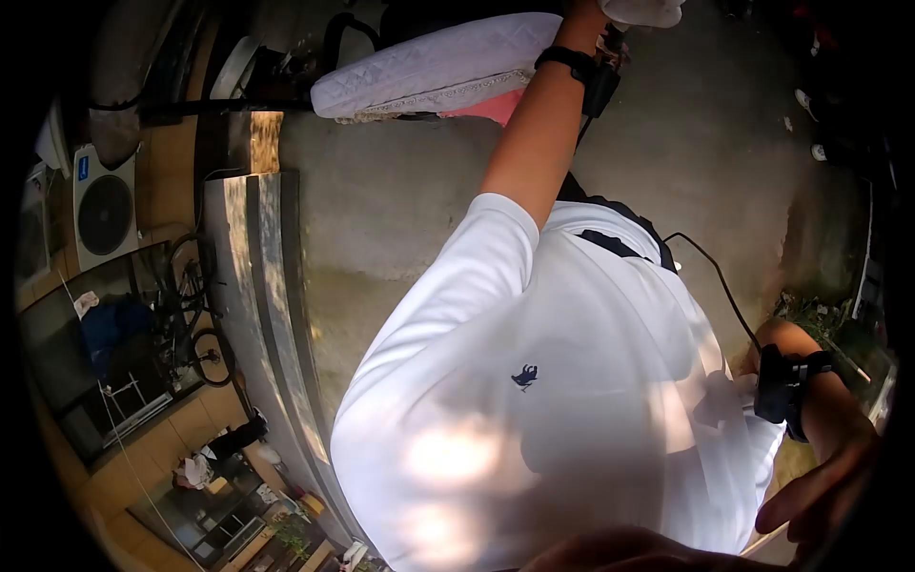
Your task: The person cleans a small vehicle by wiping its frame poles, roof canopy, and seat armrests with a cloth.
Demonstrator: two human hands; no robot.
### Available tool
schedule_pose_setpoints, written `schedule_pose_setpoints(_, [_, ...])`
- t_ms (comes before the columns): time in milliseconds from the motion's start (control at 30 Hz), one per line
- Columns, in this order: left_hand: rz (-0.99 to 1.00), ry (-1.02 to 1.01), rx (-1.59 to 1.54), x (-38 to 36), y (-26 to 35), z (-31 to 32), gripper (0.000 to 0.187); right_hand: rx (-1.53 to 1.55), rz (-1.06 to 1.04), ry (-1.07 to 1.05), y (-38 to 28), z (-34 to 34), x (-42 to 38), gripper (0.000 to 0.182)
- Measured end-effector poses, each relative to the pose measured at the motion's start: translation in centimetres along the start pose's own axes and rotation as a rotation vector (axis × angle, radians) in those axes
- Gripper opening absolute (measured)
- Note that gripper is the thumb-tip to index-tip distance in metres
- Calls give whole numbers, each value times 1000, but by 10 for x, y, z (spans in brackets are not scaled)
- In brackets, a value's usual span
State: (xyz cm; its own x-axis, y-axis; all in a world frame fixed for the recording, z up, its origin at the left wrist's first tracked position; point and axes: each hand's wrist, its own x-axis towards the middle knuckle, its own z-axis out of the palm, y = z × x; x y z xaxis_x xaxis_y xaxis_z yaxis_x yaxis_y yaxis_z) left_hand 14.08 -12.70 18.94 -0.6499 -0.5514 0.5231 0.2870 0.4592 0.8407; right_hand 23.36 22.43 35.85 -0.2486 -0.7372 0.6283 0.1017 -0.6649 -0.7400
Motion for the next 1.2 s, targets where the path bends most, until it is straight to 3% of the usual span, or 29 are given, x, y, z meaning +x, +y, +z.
schedule_pose_setpoints(400, [-9,-40,54,-4,-6,-21,56,-88,-153,134,-3,-44,-35,39])
schedule_pose_setpoints(767, [-76,56,133,5,-27,-48,56,-136,8,145,1,-109,0,40])
schedule_pose_setpoints(867, [-108,29,244,-19,-46,-44,56,-209,163,156,30,-127,13,41])
schedule_pose_setpoints(1000, [-190,6,300,-56,-76,-14,56,-572,775,53,126,-173,19,31])
schedule_pose_setpoints(1033, [-235,-12,312,-72,-78,-19,56,-644,771,-51,156,-188,9,34])
schedule_pose_setpoints(1067, [-270,-24,297,-82,-80,-16,56,-653,962,-154,157,-195,19,33])
schedule_pose_setpoints(1133, [-315,-32,233,-89,-75,-6,56,-685,775,-160,191,-207,6,48])
schedule_pose_setpoints(1167, [-331,-39,206,-91,-70,-4,56,-634,983,-214,183,-203,26,56])
schedule_pose_setpoints(1200, [-336,-44,189,-88,-66,-2,56,-636,1020,-228,190,-199,26,56])
